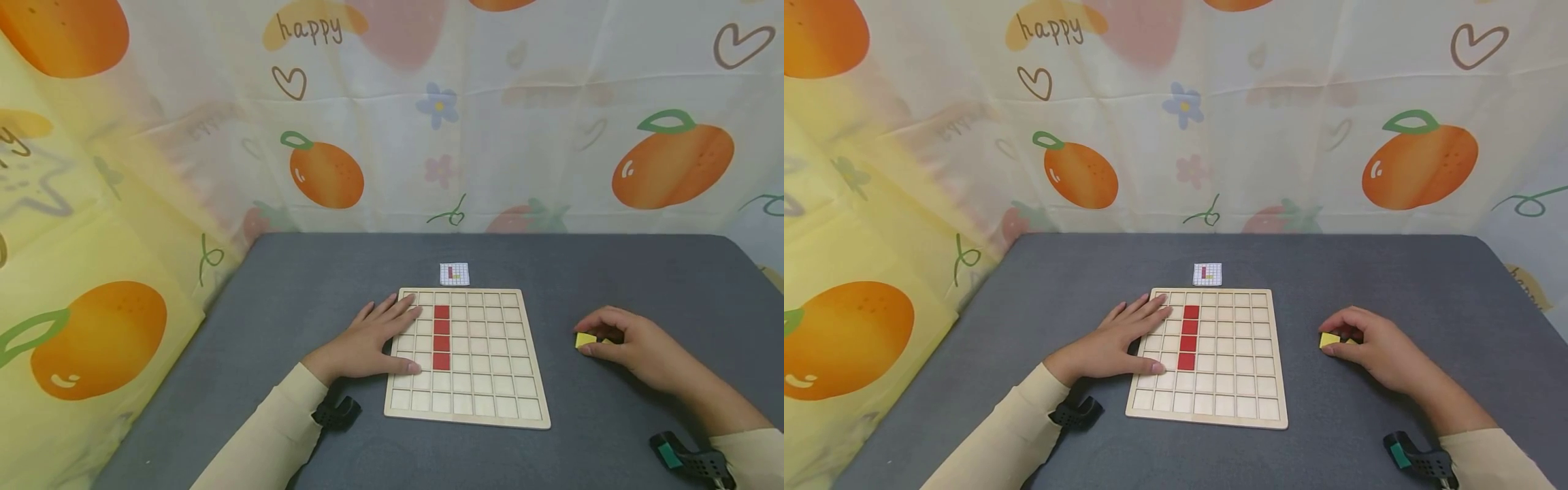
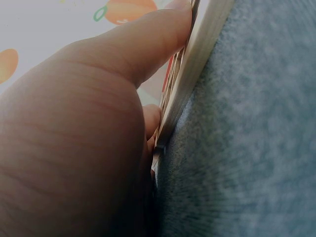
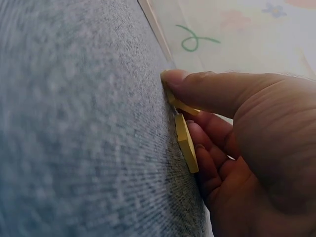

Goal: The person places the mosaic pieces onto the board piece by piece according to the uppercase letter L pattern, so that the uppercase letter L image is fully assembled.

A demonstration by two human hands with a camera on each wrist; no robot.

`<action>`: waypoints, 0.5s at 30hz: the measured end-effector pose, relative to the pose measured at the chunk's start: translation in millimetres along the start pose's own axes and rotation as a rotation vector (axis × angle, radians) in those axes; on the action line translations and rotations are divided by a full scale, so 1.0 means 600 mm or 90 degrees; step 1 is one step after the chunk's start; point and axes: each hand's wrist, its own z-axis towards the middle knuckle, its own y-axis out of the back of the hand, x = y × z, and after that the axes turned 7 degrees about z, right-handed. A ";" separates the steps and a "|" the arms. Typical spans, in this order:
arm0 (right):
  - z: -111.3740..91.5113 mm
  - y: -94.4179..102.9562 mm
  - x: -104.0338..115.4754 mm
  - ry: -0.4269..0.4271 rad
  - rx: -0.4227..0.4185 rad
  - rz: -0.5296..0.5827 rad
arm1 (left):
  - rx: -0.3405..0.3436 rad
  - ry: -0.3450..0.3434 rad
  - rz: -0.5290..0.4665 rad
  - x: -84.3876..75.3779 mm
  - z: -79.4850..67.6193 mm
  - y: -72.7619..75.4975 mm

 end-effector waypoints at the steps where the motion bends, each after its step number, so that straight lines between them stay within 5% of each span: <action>1: 0.000 -0.001 0.002 -0.010 0.000 -0.004 | 0.000 0.000 0.000 0.000 0.000 0.000; 9: 0.000 -0.007 0.010 -0.048 -0.036 0.007 | -0.003 0.000 0.000 -0.001 0.000 0.000; 15: 0.002 -0.010 0.018 -0.028 -0.069 0.022 | -0.004 0.000 0.003 0.001 0.000 -0.001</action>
